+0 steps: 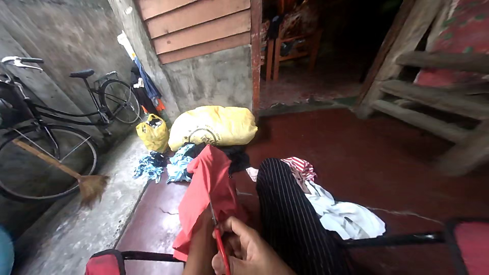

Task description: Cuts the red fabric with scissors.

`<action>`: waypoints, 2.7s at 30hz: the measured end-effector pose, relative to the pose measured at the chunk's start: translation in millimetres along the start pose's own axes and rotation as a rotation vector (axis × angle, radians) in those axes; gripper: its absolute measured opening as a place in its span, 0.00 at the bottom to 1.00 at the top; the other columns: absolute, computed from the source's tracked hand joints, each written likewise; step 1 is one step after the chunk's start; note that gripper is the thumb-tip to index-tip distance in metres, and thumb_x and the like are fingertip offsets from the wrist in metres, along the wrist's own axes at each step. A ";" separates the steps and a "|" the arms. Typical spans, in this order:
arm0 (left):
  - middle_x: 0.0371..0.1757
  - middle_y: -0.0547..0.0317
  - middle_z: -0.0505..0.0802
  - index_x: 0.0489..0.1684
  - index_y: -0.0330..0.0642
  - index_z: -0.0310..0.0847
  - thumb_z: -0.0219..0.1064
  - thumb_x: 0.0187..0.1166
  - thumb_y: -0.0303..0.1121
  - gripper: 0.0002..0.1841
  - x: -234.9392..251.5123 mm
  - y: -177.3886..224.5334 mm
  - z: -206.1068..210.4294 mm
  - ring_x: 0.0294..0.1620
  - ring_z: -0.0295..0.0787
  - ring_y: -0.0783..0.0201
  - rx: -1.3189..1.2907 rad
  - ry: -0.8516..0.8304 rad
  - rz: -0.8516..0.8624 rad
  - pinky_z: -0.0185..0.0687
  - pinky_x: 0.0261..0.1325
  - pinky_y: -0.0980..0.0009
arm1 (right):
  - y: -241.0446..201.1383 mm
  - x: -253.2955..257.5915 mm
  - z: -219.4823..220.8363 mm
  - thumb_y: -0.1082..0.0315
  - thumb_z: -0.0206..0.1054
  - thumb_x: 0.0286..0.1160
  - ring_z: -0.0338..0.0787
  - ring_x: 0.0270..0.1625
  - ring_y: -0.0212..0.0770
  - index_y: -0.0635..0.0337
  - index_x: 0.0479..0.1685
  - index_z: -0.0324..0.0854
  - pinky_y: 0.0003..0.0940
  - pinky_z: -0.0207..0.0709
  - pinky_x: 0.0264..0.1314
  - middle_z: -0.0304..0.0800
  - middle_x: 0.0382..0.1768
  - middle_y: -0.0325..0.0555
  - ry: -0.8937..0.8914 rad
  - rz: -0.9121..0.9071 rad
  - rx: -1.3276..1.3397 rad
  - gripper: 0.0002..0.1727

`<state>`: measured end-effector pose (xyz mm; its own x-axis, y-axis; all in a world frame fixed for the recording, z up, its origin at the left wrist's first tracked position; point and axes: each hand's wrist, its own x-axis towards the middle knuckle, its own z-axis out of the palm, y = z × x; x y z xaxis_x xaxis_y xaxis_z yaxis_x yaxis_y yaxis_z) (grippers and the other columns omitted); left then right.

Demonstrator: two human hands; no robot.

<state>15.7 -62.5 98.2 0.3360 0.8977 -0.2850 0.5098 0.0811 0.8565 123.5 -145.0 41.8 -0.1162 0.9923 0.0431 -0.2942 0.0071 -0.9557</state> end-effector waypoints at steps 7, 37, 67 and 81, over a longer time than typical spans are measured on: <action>0.47 0.54 0.89 0.63 0.22 0.74 0.43 0.92 0.28 0.18 4.1 -62.4 14.6 0.49 0.83 0.80 -0.350 0.059 0.346 0.79 0.58 0.83 | 2.1 0.2 -0.2 0.69 0.75 0.74 0.94 0.36 0.43 0.64 0.65 0.72 0.42 0.93 0.35 0.90 0.40 0.48 0.006 -0.025 -0.018 0.23; 0.35 0.68 0.91 0.43 0.40 0.81 0.43 0.92 0.30 0.17 -0.4 -40.4 19.8 0.41 0.87 0.82 -0.905 -0.171 0.356 0.83 0.50 0.83 | -11.3 -9.2 -2.4 0.70 0.73 0.77 0.95 0.41 0.44 0.63 0.67 0.70 0.45 0.93 0.41 0.91 0.41 0.46 -0.021 -0.146 0.155 0.23; 0.36 0.53 0.86 0.47 0.19 0.76 0.40 0.91 0.22 0.17 -19.3 52.6 71.8 0.38 0.79 0.78 -0.620 0.078 0.175 0.75 0.48 0.85 | -34.7 -44.5 -22.0 0.73 0.68 0.79 0.95 0.38 0.43 0.62 0.65 0.69 0.44 0.93 0.38 0.91 0.39 0.44 0.139 -0.134 0.217 0.19; 0.30 0.67 0.85 0.40 0.33 0.76 0.46 0.89 0.26 0.12 10.5 -14.1 78.8 0.34 0.80 0.86 -0.775 -0.276 0.368 0.78 0.43 0.89 | -30.8 -49.5 -33.3 0.72 0.67 0.81 0.94 0.39 0.43 0.61 0.64 0.68 0.44 0.93 0.39 0.90 0.39 0.44 0.176 -0.125 0.285 0.17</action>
<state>74.4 -88.4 49.3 0.6018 0.7967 0.0567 -0.3108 0.1681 0.9355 169.9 -190.1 59.4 0.0959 0.9921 0.0803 -0.5511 0.1201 -0.8257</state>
